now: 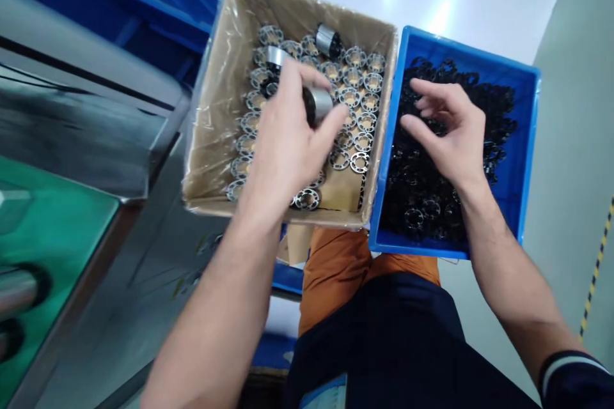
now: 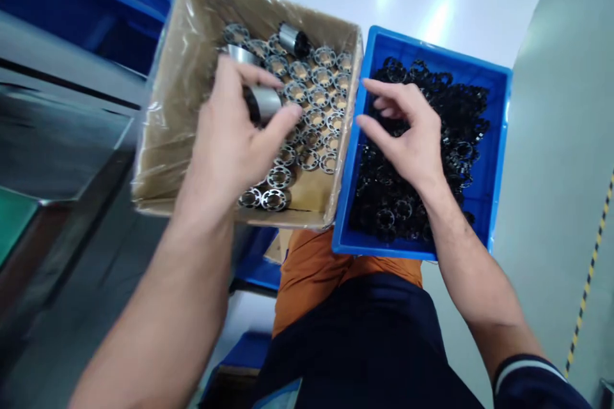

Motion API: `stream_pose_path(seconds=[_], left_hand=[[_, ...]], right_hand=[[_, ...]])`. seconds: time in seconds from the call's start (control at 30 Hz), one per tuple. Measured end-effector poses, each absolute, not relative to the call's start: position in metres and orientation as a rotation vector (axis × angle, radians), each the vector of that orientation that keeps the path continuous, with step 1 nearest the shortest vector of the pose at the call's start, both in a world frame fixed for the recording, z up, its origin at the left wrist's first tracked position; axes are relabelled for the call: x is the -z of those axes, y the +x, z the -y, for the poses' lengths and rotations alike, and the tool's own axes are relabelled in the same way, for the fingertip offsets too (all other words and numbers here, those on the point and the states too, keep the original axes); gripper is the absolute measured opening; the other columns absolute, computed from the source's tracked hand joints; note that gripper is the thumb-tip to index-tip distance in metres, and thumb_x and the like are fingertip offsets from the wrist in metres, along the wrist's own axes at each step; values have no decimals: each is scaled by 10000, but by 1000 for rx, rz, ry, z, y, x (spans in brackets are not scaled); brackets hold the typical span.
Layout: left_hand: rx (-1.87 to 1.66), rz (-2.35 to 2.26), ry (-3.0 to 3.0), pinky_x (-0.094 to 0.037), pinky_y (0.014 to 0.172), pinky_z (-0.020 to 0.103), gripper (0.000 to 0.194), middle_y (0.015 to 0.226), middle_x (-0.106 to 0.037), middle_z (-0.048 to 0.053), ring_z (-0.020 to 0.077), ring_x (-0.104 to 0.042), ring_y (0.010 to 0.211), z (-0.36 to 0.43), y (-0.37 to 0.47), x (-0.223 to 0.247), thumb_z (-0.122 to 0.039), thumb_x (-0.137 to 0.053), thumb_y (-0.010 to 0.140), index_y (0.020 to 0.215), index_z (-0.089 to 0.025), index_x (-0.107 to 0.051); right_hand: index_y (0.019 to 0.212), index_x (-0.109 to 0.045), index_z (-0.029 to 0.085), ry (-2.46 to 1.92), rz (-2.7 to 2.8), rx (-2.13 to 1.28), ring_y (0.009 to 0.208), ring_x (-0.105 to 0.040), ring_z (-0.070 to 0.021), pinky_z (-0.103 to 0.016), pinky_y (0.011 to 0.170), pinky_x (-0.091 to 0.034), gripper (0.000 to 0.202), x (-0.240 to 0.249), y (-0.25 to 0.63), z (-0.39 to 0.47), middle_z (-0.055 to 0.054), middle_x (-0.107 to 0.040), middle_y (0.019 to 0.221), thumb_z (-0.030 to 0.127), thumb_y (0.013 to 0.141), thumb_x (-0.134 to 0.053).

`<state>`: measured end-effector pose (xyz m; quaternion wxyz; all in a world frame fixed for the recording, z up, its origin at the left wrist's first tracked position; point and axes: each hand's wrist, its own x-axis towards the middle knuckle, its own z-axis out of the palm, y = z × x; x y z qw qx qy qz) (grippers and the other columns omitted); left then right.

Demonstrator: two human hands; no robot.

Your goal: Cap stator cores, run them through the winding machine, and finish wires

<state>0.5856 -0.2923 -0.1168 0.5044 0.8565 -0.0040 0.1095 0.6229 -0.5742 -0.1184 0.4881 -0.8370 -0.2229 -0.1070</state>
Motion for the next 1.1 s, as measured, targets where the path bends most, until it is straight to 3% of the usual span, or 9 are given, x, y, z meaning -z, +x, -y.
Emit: stream_pose_path(seconds=[0.1, 0.17, 0.27, 0.37, 0.53, 0.6, 0.73, 0.97, 1.1], left_hand=[[-284, -47, 2347, -462, 1426, 662, 840, 1611, -662, 155, 417, -630, 1535, 280, 616, 97, -423, -1075, 924, 1592, -219, -609], [-317, -37, 2448, -472, 1426, 681, 1003, 1719, -595, 182, 440, -606, 1583, 273, 617, 86, -408, -1111, 873, 1693, -226, -564], [-120, 10, 2564, -625, 1233, 574, 697, 1479, -783, 120, 355, -765, 1276, 263, 594, 79, -420, -982, 966, 1579, -244, -703], [409, 52, 2648, -643, 998, 471, 349, 1149, -872, 64, 322, -812, 1065, 253, 562, 82, -392, -844, 1006, 1327, -255, -846], [651, 125, 2727, -550, 833, 398, 343, 1112, -893, 35, 306, -837, 1017, 247, 537, 90, -271, -787, 941, 1257, -292, -917], [686, 137, 2783, -527, 799, 385, 360, 1105, -906, 6, 312, -851, 1036, 248, 537, 87, -274, -799, 920, 1248, -333, -934], [760, 182, 2851, -550, 814, 387, 380, 1134, -925, -8, 335, -873, 1089, 251, 542, 80, -309, -818, 926, 1280, -360, -946], [845, 208, 2896, -646, 1040, 446, 410, 1236, -931, 65, 392, -872, 1253, 259, 536, 75, -276, -732, 1055, 1421, -309, -915], [614, 264, 2829, -662, 1097, 527, 399, 1282, -904, 97, 420, -852, 1254, 250, 524, 65, -288, -679, 1065, 1387, -323, -912]], right_hand=[[1400, -870, 335, -2384, 393, 310, 1118, -779, -338, -619, 1084, -718, 447, 124, 641, 613, -93, -791, 1276, 312, 957, -926], [1448, -843, 301, -2593, 375, 295, 1237, -767, -394, -685, 1173, -678, 561, 131, 651, 632, -129, -764, 1388, 261, 898, -949], [1570, -770, 289, -2775, 444, 262, 1379, -702, -452, -724, 1267, -609, 760, 145, 664, 646, -172, -692, 1555, 175, 844, -961], [1578, -752, 274, -2836, 510, 202, 1355, -682, -422, -649, 1233, -620, 753, 153, 675, 650, -194, -653, 1597, 105, 863, -914], [1493, -753, 256, -2911, 467, 150, 1338, -672, -432, -597, 1114, -646, 600, 150, 688, 654, -212, -657, 1537, 220, 922, -932], [1399, -772, 248, -2909, 464, 134, 1291, -696, -415, -595, 1103, -645, 436, 147, 692, 657, -207, -679, 1511, 247, 974, -867], [1167, -830, 235, -2919, 463, 20, 1116, -748, -367, -575, 1053, -647, 208, 135, 698, 662, -186, -778, 1307, 197, 992, -723], [1182, -907, 258, -2790, 490, 49, 1116, -750, -318, -559, 1156, -643, 332, 103, 678, 670, -127, -846, 1280, 211, 878, -782], [1221, -904, 275, -2779, 450, 100, 942, -743, -286, -535, 1016, -682, 405, 96, 659, 675, -109, -850, 1170, 178, 869, -730]])
